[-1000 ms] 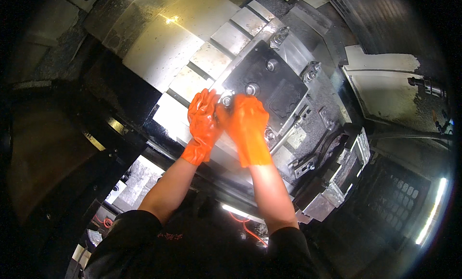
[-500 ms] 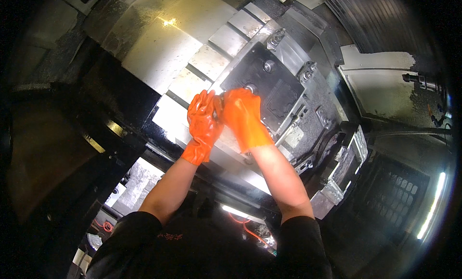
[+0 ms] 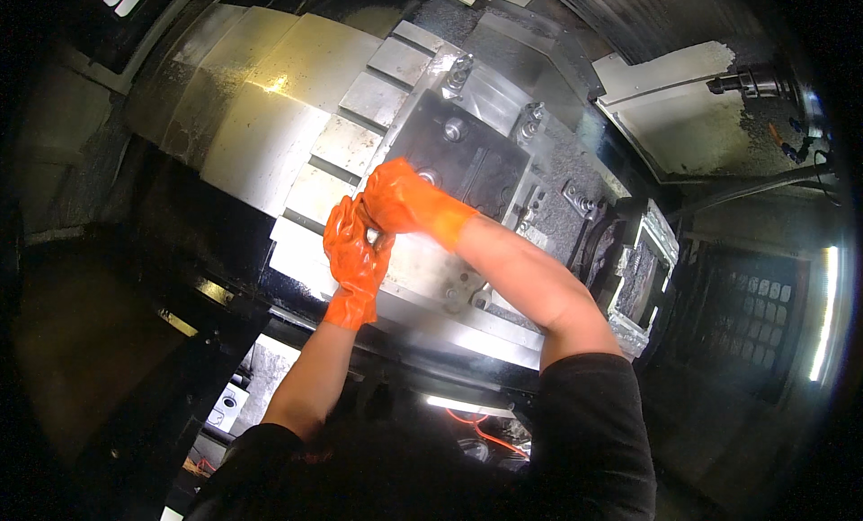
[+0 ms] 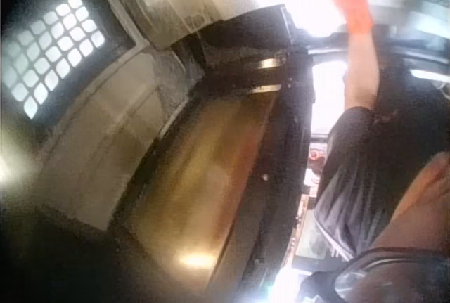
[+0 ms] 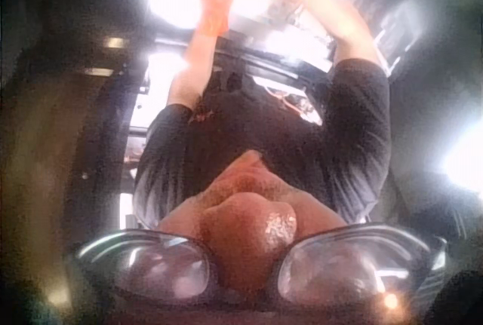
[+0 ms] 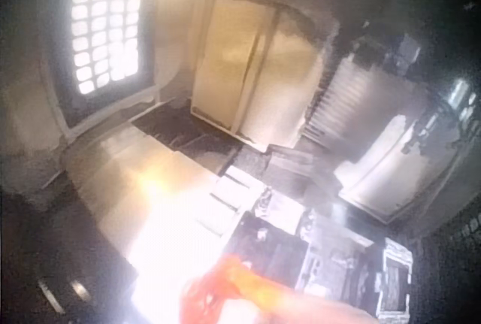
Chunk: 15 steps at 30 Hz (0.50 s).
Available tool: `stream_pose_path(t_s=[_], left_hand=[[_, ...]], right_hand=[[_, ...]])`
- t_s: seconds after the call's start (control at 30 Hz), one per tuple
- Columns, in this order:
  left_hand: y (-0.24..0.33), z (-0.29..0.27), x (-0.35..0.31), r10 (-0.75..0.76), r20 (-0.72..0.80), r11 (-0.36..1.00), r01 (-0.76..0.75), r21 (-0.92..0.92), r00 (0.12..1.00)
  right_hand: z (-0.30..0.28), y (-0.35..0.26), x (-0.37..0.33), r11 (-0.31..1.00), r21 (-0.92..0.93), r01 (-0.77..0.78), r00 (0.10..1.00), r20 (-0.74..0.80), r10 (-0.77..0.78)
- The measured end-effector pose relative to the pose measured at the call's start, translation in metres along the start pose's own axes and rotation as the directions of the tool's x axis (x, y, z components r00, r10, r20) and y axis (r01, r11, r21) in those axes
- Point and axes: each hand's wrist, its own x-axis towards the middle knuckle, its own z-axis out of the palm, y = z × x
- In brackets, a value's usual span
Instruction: The person uses a wrench to tighten bolts on a large metal machine component. They then place a black plastic cover onto the component and secure it with additional bolts.
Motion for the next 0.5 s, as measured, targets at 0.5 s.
stream_pose_path(t_s=[0.5], left_hand=[[0.017, -0.028, 0.012, 0.102, 0.029, 0.993, -0.104, 0.062, 0.994]], right_hand=[[0.022, -0.045, -0.074, 0.770, 0.564, -0.297, 0.503, -0.593, 0.629]])
